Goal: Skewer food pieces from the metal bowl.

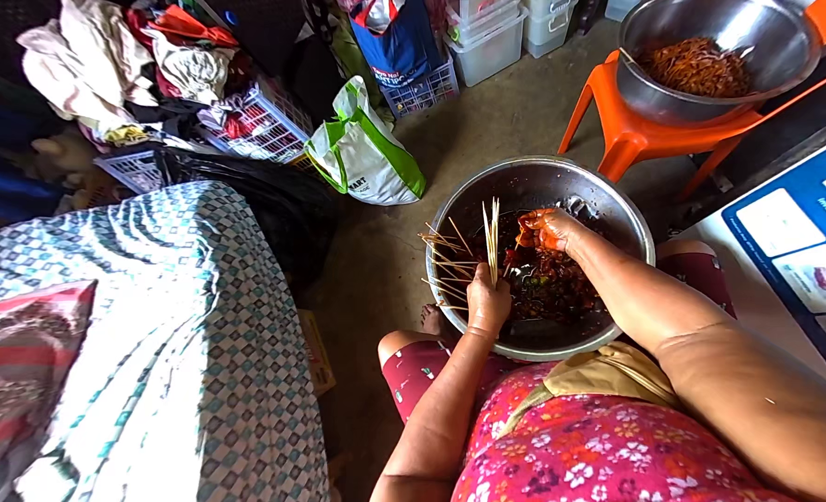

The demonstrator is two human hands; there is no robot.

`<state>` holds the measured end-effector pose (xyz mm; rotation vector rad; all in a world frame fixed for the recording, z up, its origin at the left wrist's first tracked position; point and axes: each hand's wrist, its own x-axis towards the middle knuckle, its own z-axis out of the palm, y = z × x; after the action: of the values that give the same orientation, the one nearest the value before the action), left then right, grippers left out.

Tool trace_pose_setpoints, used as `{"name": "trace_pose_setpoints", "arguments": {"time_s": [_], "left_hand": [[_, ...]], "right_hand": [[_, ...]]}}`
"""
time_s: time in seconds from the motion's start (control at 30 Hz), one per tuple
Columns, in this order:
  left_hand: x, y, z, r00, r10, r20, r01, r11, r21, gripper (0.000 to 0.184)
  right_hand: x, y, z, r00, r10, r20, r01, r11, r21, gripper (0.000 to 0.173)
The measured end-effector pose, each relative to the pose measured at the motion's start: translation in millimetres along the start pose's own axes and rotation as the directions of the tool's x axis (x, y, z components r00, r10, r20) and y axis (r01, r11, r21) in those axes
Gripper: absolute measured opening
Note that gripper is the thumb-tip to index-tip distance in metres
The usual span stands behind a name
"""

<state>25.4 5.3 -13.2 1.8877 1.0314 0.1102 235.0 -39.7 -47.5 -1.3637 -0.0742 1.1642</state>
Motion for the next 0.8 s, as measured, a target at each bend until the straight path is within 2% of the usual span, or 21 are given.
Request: {"name": "trace_pose_setpoints", "arguments": {"time_s": [0.27,0.4,0.57,0.67,0.7,0.73,0.8], "left_hand": [[-2.1,0.0,0.3,0.999,-0.038,-0.019,0.037,0.999,-0.020,0.027],[-2.0,1.4,-0.4,0.998,-0.050,-0.024,0.050,0.999,-0.012,0.026],[0.4,-0.9,0.7,0.997,-0.065,-0.040,0.064,0.998,-0.017,0.027],[0.9,-1.6,0.6,0.997,-0.059,-0.048,0.058,0.998,-0.023,0.026],[0.7,-1.4,0.2,0.997,-0.056,-0.055,0.055,0.998,-0.022,0.026],[0.8,-1.3,-0.1,0.997,-0.056,-0.060,0.055,0.998,-0.017,0.025],[1.0,-1.0,-0.5,0.996,-0.058,-0.064,0.058,0.998,-0.004,0.026]], "right_hand": [[-6.5,5.9,7.7,0.992,-0.098,0.084,0.112,0.976,-0.188,0.014],[-11.5,13.0,13.4,0.974,-0.163,0.158,0.207,0.922,-0.326,0.013],[-11.6,24.2,15.9,0.950,-0.103,0.295,0.211,0.908,-0.362,0.013],[-8.9,18.2,10.8,0.962,-0.106,0.252,0.200,0.903,-0.380,0.022],[-9.0,13.2,9.0,0.972,-0.134,0.192,0.211,0.858,-0.468,0.023],[-4.8,9.8,3.8,0.976,-0.176,0.129,0.218,0.764,-0.607,0.021],[8.7,9.4,-12.9,0.973,-0.230,0.036,0.141,0.459,-0.877,0.026]]}}
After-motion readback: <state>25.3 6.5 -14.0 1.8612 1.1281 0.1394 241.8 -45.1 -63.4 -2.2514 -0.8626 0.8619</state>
